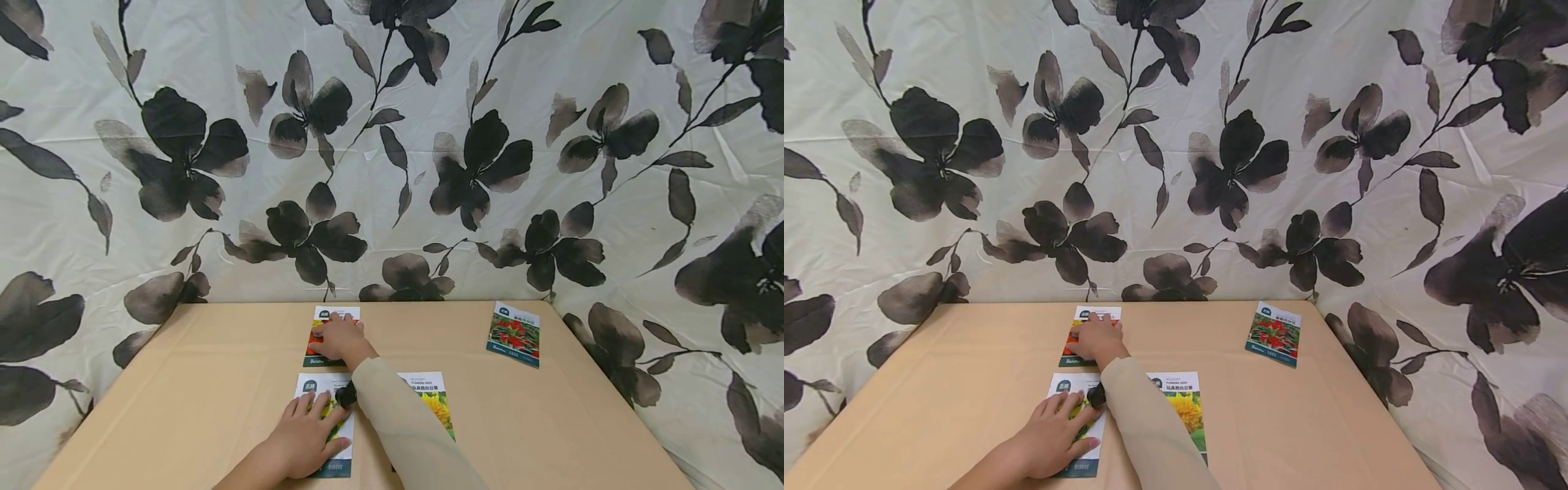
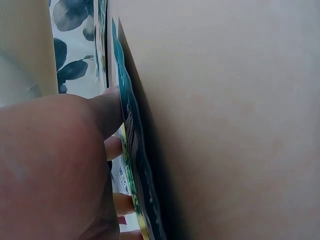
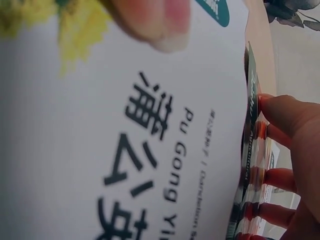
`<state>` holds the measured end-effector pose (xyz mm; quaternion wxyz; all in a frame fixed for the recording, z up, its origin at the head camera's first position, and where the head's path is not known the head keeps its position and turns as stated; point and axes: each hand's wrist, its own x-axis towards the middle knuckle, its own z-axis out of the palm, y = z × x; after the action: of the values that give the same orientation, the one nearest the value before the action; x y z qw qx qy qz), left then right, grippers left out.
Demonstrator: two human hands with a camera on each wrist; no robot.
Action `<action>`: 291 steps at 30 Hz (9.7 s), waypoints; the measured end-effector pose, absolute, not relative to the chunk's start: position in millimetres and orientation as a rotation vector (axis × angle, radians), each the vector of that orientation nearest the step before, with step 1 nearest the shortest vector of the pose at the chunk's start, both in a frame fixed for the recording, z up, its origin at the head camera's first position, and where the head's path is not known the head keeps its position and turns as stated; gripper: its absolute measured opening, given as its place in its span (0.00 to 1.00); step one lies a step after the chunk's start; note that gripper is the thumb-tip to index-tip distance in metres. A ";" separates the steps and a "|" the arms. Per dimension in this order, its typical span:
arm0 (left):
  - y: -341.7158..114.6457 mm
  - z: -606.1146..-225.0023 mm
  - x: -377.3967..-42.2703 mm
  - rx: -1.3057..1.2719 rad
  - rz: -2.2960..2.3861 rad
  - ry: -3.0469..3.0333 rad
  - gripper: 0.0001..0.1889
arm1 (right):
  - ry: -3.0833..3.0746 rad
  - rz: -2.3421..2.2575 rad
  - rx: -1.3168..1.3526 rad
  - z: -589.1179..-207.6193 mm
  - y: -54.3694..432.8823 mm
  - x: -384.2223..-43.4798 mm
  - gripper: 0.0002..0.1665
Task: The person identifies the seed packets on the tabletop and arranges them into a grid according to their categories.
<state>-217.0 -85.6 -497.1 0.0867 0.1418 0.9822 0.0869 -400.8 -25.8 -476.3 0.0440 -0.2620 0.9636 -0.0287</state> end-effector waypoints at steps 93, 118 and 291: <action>-82.5 -490.3 -213.1 0.369 0.257 2.941 0.33 | 2.887 -1.111 -0.926 -477.5 163.6 -402.2 0.23; -83.7 -486.3 -212.8 0.350 0.325 2.934 0.33 | 2.900 -1.295 -0.690 -483.4 245.6 -389.7 0.21; -86.8 -486.4 -213.3 0.338 0.380 2.924 0.33 | 2.970 -0.463 -0.268 -486.2 306.7 -452.0 0.35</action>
<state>-213.3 -86.8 -486.4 0.0866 0.1136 0.9815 0.1276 -452.0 306.7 -486.2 0.0620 -0.0886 0.9823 -0.1530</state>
